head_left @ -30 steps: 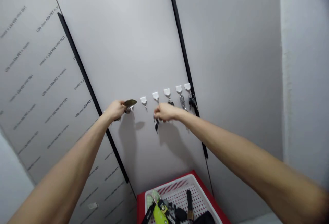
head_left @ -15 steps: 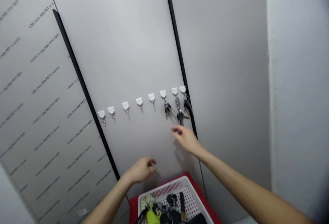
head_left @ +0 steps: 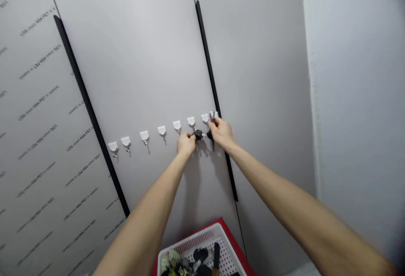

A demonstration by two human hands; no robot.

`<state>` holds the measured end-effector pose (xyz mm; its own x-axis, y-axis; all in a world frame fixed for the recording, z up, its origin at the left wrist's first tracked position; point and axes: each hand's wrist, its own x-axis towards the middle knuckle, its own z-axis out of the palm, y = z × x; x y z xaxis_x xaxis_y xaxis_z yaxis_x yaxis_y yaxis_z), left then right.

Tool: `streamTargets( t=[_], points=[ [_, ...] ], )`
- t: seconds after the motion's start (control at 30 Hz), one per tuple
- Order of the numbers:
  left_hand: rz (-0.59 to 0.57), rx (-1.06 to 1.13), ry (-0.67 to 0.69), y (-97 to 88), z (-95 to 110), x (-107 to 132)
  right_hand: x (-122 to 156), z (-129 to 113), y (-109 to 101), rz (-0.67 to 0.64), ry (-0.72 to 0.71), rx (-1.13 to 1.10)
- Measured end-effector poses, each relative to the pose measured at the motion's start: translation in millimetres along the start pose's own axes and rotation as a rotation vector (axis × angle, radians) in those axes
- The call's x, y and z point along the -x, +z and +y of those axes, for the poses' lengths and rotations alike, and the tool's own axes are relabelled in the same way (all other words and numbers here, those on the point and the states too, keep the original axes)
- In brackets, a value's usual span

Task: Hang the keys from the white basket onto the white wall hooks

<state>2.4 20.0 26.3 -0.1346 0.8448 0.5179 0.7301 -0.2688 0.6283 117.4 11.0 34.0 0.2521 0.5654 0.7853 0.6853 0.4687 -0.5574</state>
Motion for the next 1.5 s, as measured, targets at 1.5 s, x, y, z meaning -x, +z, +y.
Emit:
streamTargets(
  t=[1.5],
  points=[
    [-0.361,-0.518,0.398,-67.4,28,-25,106,28,28,-0.762,0.072,-0.203]
  ],
)
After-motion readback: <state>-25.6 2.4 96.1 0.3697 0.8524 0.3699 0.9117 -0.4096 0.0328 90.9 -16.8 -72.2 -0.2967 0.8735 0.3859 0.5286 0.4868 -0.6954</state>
